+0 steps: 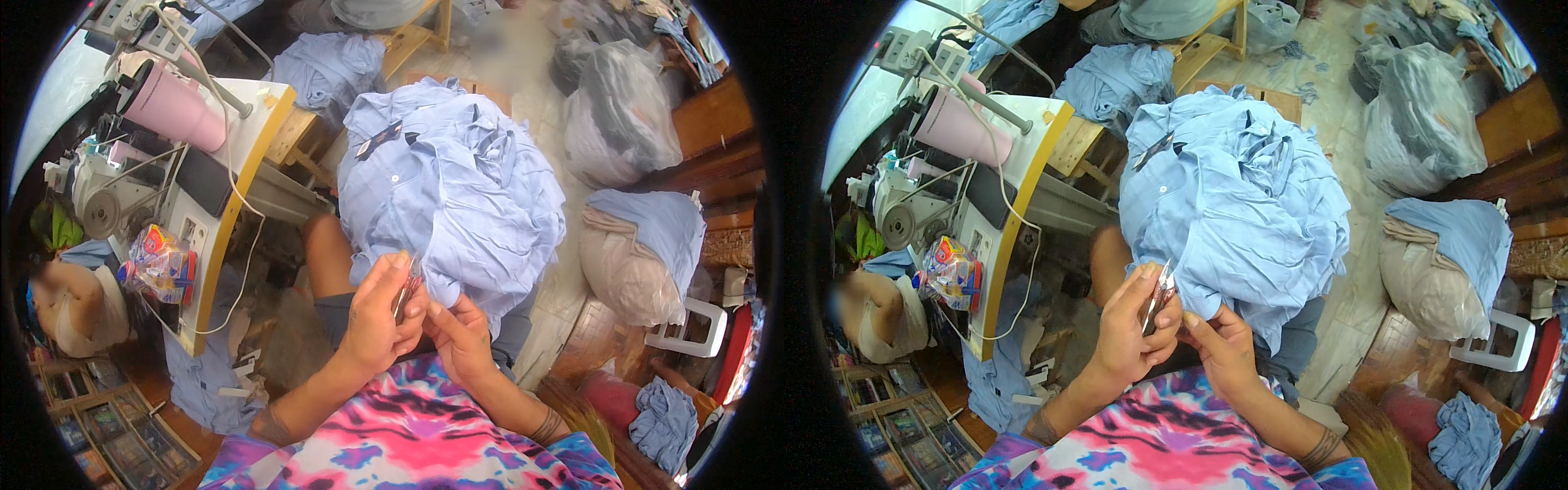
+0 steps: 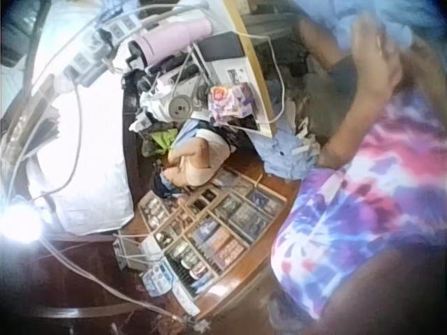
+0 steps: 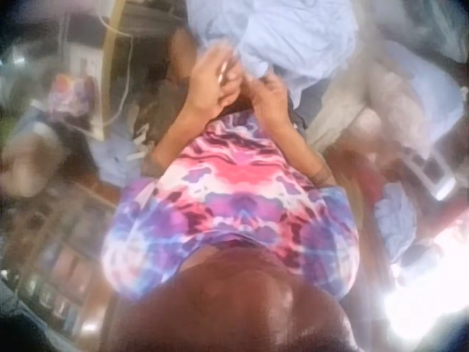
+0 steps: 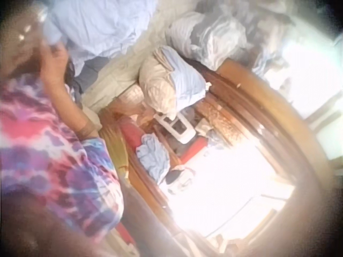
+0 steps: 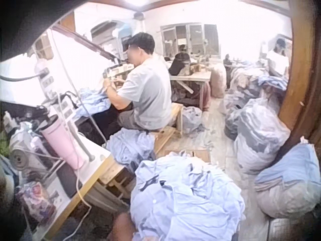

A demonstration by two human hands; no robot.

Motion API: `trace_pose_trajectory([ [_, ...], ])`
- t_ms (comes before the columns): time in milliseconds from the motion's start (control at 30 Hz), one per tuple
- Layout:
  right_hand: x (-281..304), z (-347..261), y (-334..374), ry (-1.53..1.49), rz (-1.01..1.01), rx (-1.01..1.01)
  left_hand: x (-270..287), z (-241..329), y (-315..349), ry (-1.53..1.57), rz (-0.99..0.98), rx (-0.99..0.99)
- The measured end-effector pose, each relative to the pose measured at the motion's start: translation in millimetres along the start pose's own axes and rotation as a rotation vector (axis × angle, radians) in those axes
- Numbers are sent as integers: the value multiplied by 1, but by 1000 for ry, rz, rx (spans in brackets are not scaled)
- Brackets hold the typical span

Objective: The person uses small shears to cut through a plastic fastener attaching a paper tag to a light blue shirt, pulls the tag and fastener away from the garment, and repeats the process on multiple shirts within a stack.

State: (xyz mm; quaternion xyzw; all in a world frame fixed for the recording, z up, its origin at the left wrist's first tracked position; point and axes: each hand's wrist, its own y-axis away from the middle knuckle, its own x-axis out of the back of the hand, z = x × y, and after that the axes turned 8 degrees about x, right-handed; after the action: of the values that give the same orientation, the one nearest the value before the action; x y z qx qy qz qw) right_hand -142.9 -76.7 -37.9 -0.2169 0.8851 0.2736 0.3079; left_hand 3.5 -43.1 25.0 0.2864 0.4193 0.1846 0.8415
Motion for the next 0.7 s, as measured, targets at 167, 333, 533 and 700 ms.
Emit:
trace_pose_trajectory([
  [167,11,12,0,119,-57,70,1,6,1,0,6,-33],
  [333,10,11,-1,144,-43,50,-4,7,0,18,35,-19],
  [533,8,4,-2,-202,-79,-220,-1,5,2,16,-4,-22],
  [700,26,16,-16,-550,-149,-390,-1,6,1,-53,-15,-34],
])
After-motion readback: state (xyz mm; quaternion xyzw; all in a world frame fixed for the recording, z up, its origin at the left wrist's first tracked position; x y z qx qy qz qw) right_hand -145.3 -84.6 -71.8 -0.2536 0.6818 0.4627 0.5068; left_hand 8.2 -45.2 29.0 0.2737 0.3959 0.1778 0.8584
